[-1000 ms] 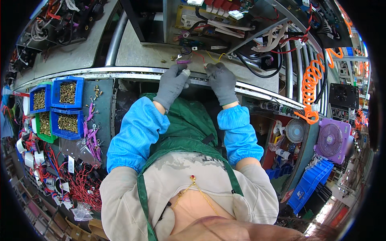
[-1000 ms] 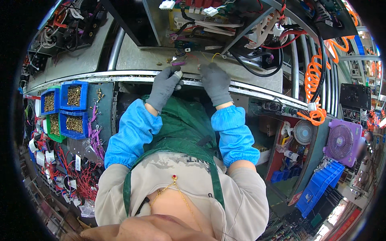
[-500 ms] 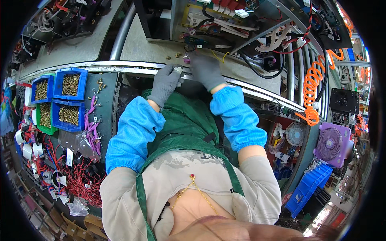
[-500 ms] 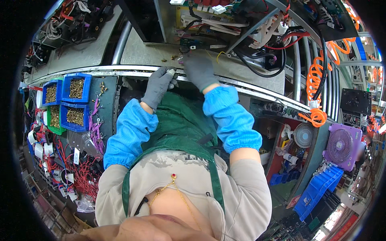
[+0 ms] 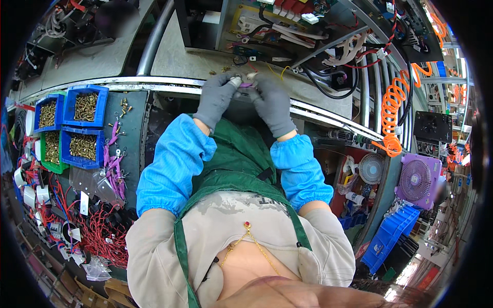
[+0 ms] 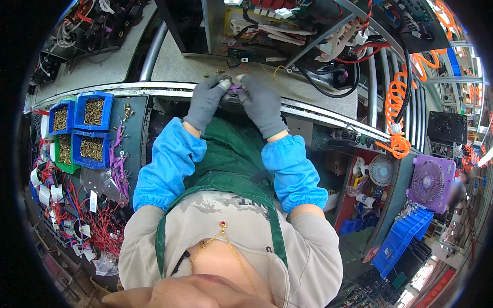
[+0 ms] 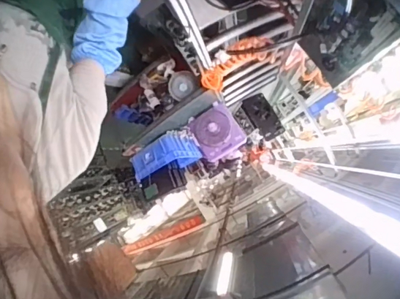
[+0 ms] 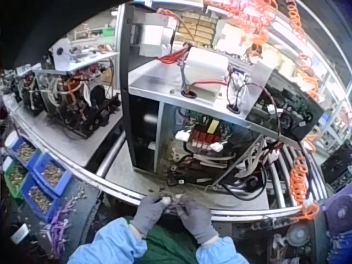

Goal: Assemble internal components of an electronic device using an electric screwdriver and hand-connecting wires.

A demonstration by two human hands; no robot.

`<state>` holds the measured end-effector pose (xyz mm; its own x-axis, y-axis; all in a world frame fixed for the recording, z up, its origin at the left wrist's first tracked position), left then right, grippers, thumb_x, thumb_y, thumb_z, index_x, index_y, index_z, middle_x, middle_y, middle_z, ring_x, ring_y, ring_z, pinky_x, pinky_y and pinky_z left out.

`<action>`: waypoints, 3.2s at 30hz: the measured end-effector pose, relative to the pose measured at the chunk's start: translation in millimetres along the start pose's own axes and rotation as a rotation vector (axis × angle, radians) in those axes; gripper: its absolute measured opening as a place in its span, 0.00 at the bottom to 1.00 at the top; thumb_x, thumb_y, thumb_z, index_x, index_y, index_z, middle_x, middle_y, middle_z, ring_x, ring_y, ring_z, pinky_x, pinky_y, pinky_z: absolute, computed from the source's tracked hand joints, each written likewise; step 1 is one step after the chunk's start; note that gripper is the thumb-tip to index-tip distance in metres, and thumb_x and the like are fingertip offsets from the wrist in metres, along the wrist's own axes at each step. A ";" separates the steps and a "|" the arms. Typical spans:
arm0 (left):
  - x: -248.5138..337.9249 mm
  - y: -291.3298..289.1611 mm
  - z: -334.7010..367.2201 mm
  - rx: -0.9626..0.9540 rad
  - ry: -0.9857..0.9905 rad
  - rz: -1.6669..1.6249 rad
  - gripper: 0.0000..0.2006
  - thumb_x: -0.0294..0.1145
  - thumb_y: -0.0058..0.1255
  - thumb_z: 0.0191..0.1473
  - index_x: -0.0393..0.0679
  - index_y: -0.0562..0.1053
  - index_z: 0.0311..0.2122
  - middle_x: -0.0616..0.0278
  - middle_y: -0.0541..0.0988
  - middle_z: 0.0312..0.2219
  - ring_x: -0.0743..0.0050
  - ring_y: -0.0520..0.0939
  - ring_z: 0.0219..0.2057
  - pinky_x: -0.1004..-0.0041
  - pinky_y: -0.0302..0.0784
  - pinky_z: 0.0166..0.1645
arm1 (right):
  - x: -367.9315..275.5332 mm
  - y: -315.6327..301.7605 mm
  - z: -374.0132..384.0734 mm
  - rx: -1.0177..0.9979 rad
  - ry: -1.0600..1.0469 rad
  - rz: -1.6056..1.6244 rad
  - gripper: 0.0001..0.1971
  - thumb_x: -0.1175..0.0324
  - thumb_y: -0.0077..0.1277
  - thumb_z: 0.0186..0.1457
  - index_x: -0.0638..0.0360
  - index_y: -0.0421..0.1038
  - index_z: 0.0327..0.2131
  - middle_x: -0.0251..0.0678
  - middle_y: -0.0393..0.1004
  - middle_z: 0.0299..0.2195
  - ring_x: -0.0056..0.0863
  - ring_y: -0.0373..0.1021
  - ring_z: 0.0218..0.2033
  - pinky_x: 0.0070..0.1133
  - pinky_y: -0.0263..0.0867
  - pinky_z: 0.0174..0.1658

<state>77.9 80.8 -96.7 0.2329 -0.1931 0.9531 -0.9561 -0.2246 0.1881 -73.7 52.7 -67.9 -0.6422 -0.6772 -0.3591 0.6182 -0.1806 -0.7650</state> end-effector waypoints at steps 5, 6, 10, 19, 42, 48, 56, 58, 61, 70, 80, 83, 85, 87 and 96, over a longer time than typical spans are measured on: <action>2.9 -32.0 -11.1 -0.084 -0.093 0.001 0.15 0.34 0.51 0.53 0.35 0.73 0.42 0.66 0.77 0.28 0.86 0.74 0.26 0.86 0.71 0.30 | 16.8 -2.2 -12.0 -0.010 0.797 0.752 0.17 0.63 0.55 0.48 0.61 0.72 0.41 0.37 0.75 0.32 0.21 0.70 0.25 0.18 0.66 0.27; 5.5 -30.8 -12.5 -0.086 -0.040 0.002 0.13 0.33 0.51 0.53 0.35 0.74 0.40 0.65 0.77 0.26 0.85 0.74 0.24 0.84 0.71 0.29 | 10.2 -5.1 -5.6 -0.120 0.855 0.823 0.15 0.64 0.55 0.49 0.62 0.73 0.38 0.34 0.75 0.29 0.19 0.68 0.23 0.16 0.64 0.25; 3.3 -29.1 -12.0 -0.119 0.124 0.114 0.11 0.32 0.52 0.52 0.36 0.75 0.38 0.65 0.77 0.23 0.84 0.74 0.23 0.82 0.71 0.28 | -2.2 -4.5 7.5 -0.446 0.932 0.813 0.12 0.63 0.53 0.51 0.61 0.74 0.36 0.31 0.74 0.25 0.14 0.65 0.21 0.13 0.62 0.24; -1.0 -22.5 -6.3 -0.038 0.025 0.058 0.11 0.34 0.52 0.53 0.37 0.75 0.37 0.60 0.78 0.25 0.85 0.76 0.24 0.82 0.71 0.29 | -9.6 -5.7 7.4 -0.068 0.850 0.867 0.09 0.71 0.55 0.47 0.63 0.74 0.34 0.31 0.73 0.24 0.20 0.69 0.26 0.16 0.65 0.28; 10.8 -20.8 -15.1 -0.278 0.152 0.544 0.11 0.36 0.57 0.43 0.39 0.75 0.28 0.54 0.77 0.24 0.62 0.78 0.24 0.69 0.72 0.31 | -21.4 -7.9 1.0 -0.140 0.150 0.296 0.09 0.74 0.59 0.42 0.60 0.75 0.31 0.37 0.74 0.28 0.29 0.71 0.30 0.20 0.67 0.32; 3.9 -20.1 -20.1 -0.424 -0.025 0.132 0.11 0.31 0.57 0.46 0.35 0.73 0.33 0.64 0.74 0.27 0.80 0.75 0.27 0.80 0.74 0.32 | -17.1 -7.1 -6.0 -0.382 0.198 0.444 0.09 0.73 0.56 0.44 0.61 0.75 0.33 0.38 0.75 0.27 0.28 0.71 0.30 0.21 0.66 0.33; -18.9 -35.2 -8.0 -0.236 -0.018 0.025 0.12 0.35 0.57 0.47 0.37 0.75 0.34 0.62 0.76 0.23 0.81 0.76 0.25 0.79 0.72 0.31 | 2.3 8.3 0.6 -0.434 0.532 0.816 0.13 0.72 0.49 0.49 0.58 0.73 0.40 0.37 0.73 0.33 0.26 0.72 0.32 0.22 0.67 0.35; -12.5 -33.4 -8.4 -0.203 0.005 0.082 0.13 0.36 0.58 0.46 0.37 0.75 0.33 0.62 0.76 0.23 0.81 0.76 0.25 0.78 0.72 0.30 | 19.8 13.4 10.7 -0.325 0.307 0.328 0.13 0.70 0.50 0.48 0.55 0.73 0.40 0.37 0.73 0.33 0.29 0.71 0.33 0.24 0.67 0.36; -10.3 -34.8 -9.3 -0.166 0.057 0.198 0.14 0.38 0.59 0.45 0.37 0.76 0.32 0.61 0.76 0.22 0.79 0.76 0.24 0.77 0.71 0.30 | 25.6 30.1 12.9 -0.281 0.145 -0.179 0.14 0.67 0.52 0.45 0.49 0.74 0.39 0.38 0.71 0.33 0.37 0.68 0.36 0.27 0.67 0.38; -0.1 -36.7 -11.7 -0.112 0.272 0.422 0.12 0.37 0.58 0.44 0.39 0.75 0.31 0.60 0.75 0.25 0.71 0.76 0.27 0.74 0.71 0.33 | 8.4 10.3 0.2 -0.028 0.785 0.931 0.11 0.64 0.45 0.58 0.63 0.71 0.36 0.35 0.73 0.34 0.21 0.72 0.30 0.17 0.69 0.31; 24.0 -21.2 4.5 -0.283 0.536 0.642 0.10 0.29 0.53 0.45 0.40 0.74 0.36 0.55 0.74 0.36 0.58 0.75 0.36 0.69 0.71 0.41 | 10.6 5.8 18.3 -0.366 0.403 0.327 0.14 0.70 0.48 0.52 0.59 0.69 0.44 0.43 0.74 0.33 0.27 0.72 0.32 0.21 0.67 0.31; 23.2 -22.5 11.1 -0.230 0.606 0.670 0.09 0.28 0.51 0.45 0.40 0.74 0.34 0.52 0.74 0.34 0.54 0.76 0.35 0.66 0.72 0.41 | 18.9 11.2 19.8 -0.269 0.064 0.248 0.13 0.68 0.50 0.50 0.59 0.71 0.41 0.43 0.74 0.33 0.32 0.72 0.33 0.23 0.67 0.32; 19.1 -23.6 15.2 -0.220 0.586 0.654 0.09 0.28 0.51 0.45 0.40 0.74 0.34 0.52 0.74 0.33 0.55 0.76 0.35 0.66 0.72 0.41 | 15.1 9.5 24.6 -0.279 0.003 0.179 0.13 0.67 0.52 0.49 0.59 0.72 0.39 0.44 0.74 0.33 0.37 0.72 0.32 0.25 0.67 0.34; 17.9 -22.6 16.0 -0.214 0.568 0.636 0.09 0.29 0.51 0.45 0.39 0.74 0.34 0.52 0.74 0.33 0.55 0.76 0.35 0.67 0.72 0.41 | 10.2 10.1 25.3 -0.273 0.103 0.200 0.13 0.67 0.53 0.49 0.59 0.72 0.39 0.44 0.74 0.33 0.38 0.72 0.32 0.26 0.67 0.34; 14.2 -20.6 16.9 -0.212 0.475 0.544 0.10 0.32 0.52 0.47 0.38 0.75 0.33 0.54 0.74 0.33 0.58 0.76 0.34 0.68 0.72 0.40 | 6.0 9.9 23.7 -0.209 0.258 0.193 0.14 0.72 0.55 0.46 0.59 0.66 0.38 0.43 0.74 0.33 0.37 0.73 0.33 0.26 0.68 0.34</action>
<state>103.9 66.6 -91.1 -0.3381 0.2197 0.9151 -0.9392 -0.0174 -0.3429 -60.6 30.0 -65.0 -0.6323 -0.4776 -0.6100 0.6504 0.1005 -0.7529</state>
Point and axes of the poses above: each hand's wrist, its own z-axis towards the middle knuckle, its own y-axis out of the palm, x = y × z, the point moved 2 cm from there along z, towards the middle knuckle
